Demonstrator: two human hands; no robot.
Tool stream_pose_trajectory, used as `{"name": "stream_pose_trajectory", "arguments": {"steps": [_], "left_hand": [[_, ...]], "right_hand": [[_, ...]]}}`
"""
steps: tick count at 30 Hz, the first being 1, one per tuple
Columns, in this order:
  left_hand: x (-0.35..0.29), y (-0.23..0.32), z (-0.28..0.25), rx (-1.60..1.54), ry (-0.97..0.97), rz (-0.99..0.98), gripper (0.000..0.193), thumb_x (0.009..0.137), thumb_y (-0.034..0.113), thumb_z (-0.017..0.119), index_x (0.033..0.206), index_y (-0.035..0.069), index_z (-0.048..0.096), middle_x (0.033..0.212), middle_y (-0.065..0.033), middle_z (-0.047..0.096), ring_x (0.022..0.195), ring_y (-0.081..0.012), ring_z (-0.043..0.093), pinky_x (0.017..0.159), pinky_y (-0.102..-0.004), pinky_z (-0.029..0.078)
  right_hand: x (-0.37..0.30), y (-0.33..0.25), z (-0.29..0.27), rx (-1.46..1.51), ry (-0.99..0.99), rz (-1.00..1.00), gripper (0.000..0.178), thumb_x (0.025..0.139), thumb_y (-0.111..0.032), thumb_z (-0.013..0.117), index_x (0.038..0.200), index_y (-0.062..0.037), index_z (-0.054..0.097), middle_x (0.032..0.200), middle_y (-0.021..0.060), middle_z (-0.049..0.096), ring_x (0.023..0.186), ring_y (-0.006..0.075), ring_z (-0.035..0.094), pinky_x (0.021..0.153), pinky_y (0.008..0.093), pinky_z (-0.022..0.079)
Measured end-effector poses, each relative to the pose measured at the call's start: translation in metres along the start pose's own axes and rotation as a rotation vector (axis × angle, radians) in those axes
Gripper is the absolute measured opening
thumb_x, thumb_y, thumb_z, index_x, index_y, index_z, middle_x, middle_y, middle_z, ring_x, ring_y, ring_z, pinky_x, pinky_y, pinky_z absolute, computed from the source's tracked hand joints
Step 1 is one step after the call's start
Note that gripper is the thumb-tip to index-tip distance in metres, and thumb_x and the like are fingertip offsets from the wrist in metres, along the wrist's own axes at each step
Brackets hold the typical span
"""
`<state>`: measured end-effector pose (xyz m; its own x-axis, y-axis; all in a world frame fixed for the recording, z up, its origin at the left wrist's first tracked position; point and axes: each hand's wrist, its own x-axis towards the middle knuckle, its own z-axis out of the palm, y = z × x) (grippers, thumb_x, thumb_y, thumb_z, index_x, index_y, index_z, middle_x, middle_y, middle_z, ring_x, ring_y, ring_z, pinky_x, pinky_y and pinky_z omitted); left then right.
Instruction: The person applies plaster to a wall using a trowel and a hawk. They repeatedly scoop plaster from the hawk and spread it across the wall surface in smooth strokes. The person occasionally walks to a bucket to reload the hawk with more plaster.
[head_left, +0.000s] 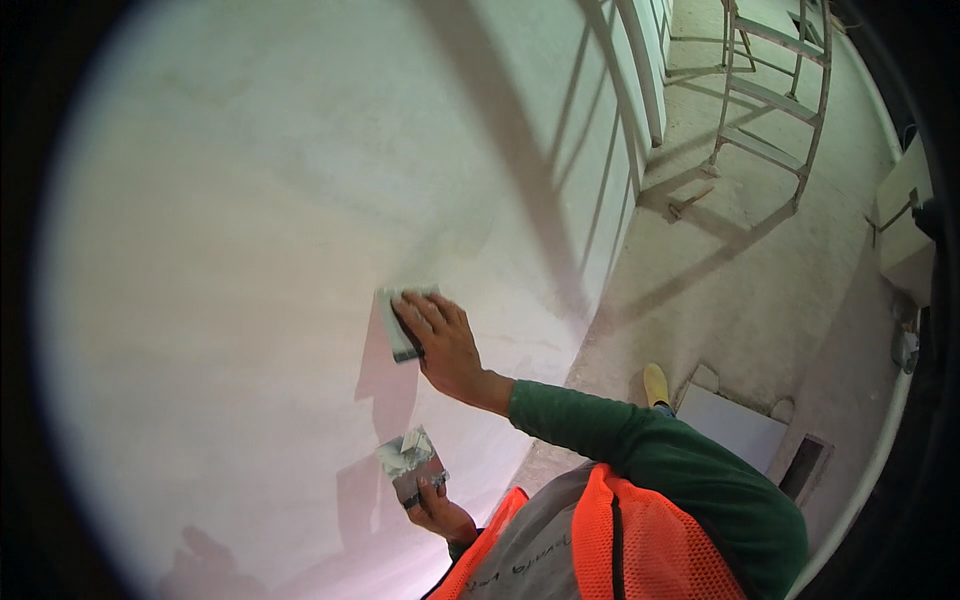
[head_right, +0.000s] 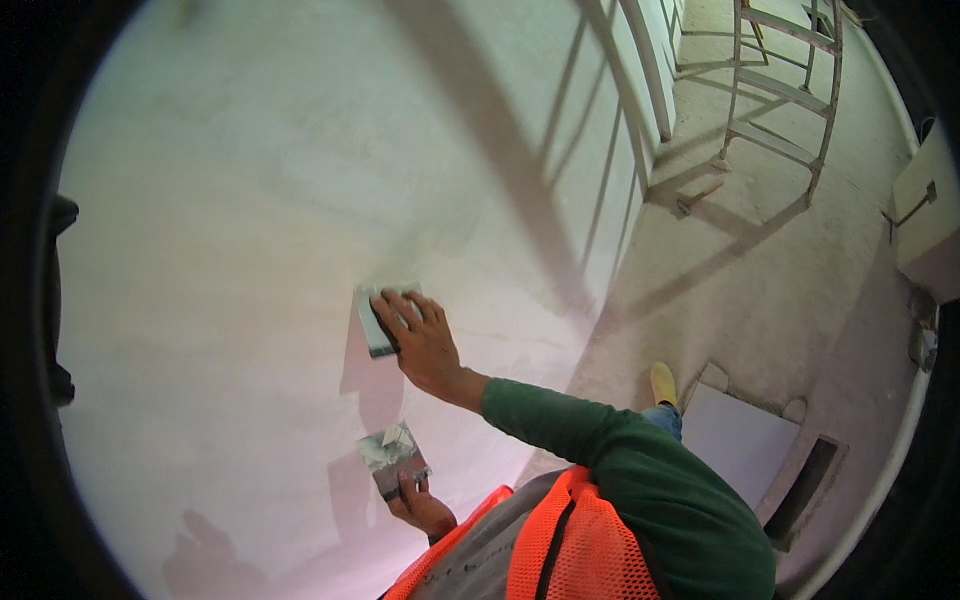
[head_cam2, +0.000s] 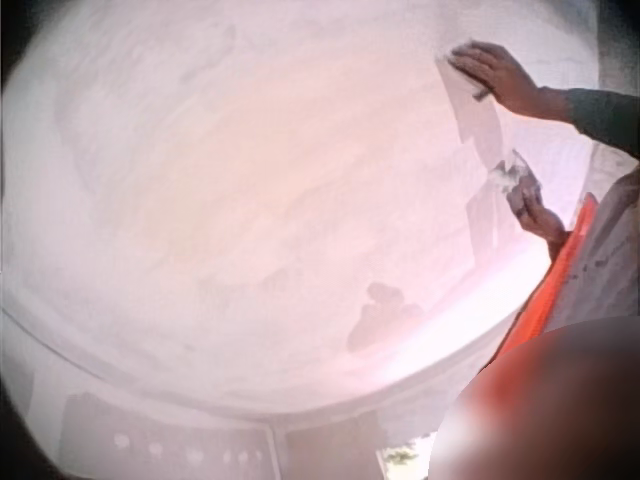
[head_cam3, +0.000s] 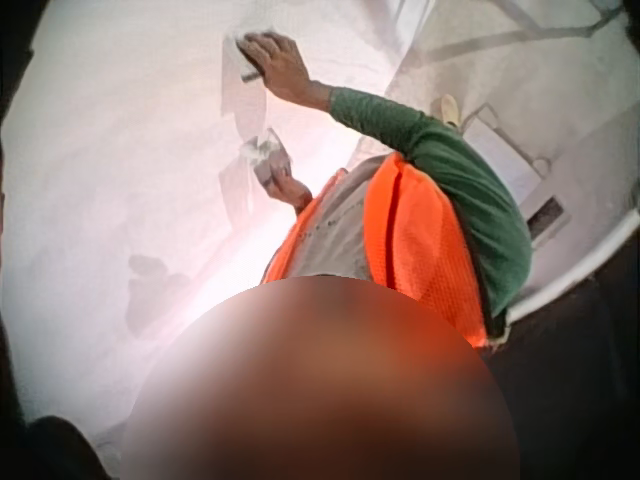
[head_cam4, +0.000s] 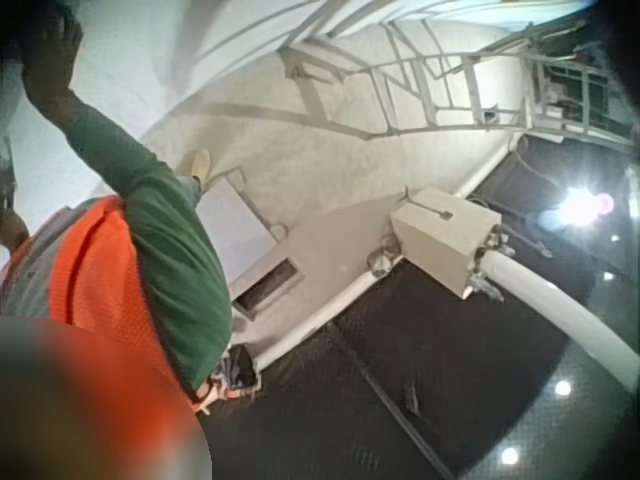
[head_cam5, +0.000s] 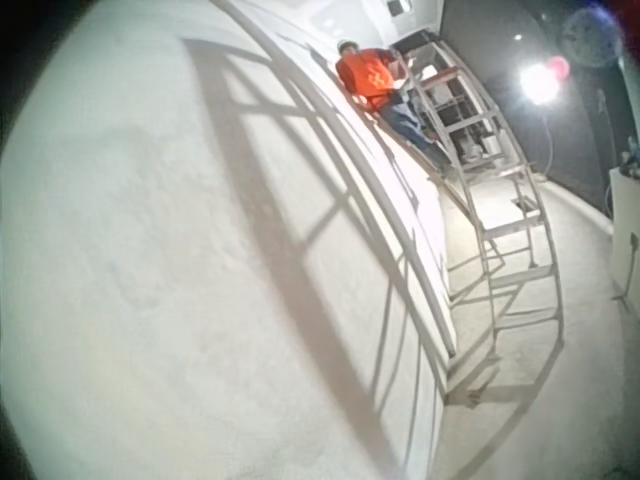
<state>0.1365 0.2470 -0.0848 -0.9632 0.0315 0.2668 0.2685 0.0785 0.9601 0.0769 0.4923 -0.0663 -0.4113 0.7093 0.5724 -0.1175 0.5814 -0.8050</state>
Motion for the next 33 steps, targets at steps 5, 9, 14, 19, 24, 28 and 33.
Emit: {"name": "stream_pose_trajectory", "arguments": {"steps": [5,9,14,19,24,28,33], "left_hand": [[-0.003,0.010,0.002,-0.020,-0.045,0.008,0.038,0.095,0.005,0.059,0.133,0.000,0.057,0.124,-0.0156,0.064,0.105,-0.0234,0.064,0.078,-0.0355,0.057],[-0.003,0.017,0.004,0.050,-0.052,-0.012,0.040,0.096,0.005,0.058,0.135,-0.002,0.055,0.126,-0.0167,0.063,0.107,-0.0249,0.065,0.080,-0.0354,0.057],[-0.006,0.021,0.010,0.023,-0.044,-0.002,0.041,0.096,0.006,0.057,0.137,-0.001,0.054,0.127,-0.0158,0.062,0.107,-0.0247,0.064,0.079,-0.0336,0.057],[-0.008,0.014,0.008,-0.005,-0.038,0.065,0.025,0.098,0.008,0.057,0.121,-0.001,0.061,0.108,-0.0077,0.066,0.087,-0.0130,0.061,0.064,-0.0259,0.048],[0.000,0.006,0.002,0.017,-0.076,0.022,0.036,0.096,0.007,0.059,0.131,0.000,0.057,0.121,-0.0122,0.064,0.099,-0.0189,0.063,0.072,-0.0298,0.055],[0.002,0.007,0.008,0.064,-0.004,-0.026,0.037,0.096,0.006,0.058,0.133,0.000,0.056,0.121,-0.0125,0.064,0.096,-0.0193,0.064,0.070,-0.0303,0.055],[-0.004,0.014,0.019,-0.048,-0.022,-0.028,0.027,0.098,0.006,0.056,0.123,-0.003,0.059,0.111,-0.0105,0.066,0.091,-0.0177,0.063,0.072,-0.0305,0.055]], "right_hand": [[-0.042,0.032,-0.008,0.071,0.026,0.197,0.066,0.086,0.005,0.055,0.150,-0.0105,0.044,0.147,0.0167,0.049,0.131,0.0392,0.047,0.111,0.0478,0.038],[0.001,0.065,0.003,0.104,0.280,0.453,0.060,0.090,0.004,0.053,0.148,-0.0048,0.043,0.144,0.0209,0.049,0.129,0.0417,0.045,0.110,0.0475,0.039],[0.003,0.010,0.046,-0.023,0.188,0.403,0.082,0.083,0.001,0.060,0.157,-0.0080,0.028,0.152,0.0231,0.034,0.132,0.0486,0.038,0.111,0.0582,0.030],[-0.037,0.017,0.022,0.302,0.089,0.588,0.059,0.091,-0.001,0.057,0.148,-0.0031,0.045,0.136,0.0256,0.053,0.120,0.0412,0.052,0.104,0.0483,0.041],[0.029,0.067,-0.006,0.726,0.313,1.114,0.037,0.106,-0.023,0.048,0.134,0.0001,0.055,0.120,0.0232,0.065,0.110,0.0356,0.063,0.094,0.0444,0.048],[0.052,0.015,-0.002,0.591,0.157,0.952,0.042,0.108,-0.030,0.047,0.138,-0.0020,0.053,0.123,0.0186,0.064,0.112,0.0269,0.060,0.095,0.0382,0.047],[0.020,-0.055,-0.009,0.348,0.022,0.237,0.037,0.098,-0.006,0.056,0.135,-0.0046,0.056,0.125,0.0211,0.061,0.111,0.0321,0.058,0.096,0.0386,0.046]]}}
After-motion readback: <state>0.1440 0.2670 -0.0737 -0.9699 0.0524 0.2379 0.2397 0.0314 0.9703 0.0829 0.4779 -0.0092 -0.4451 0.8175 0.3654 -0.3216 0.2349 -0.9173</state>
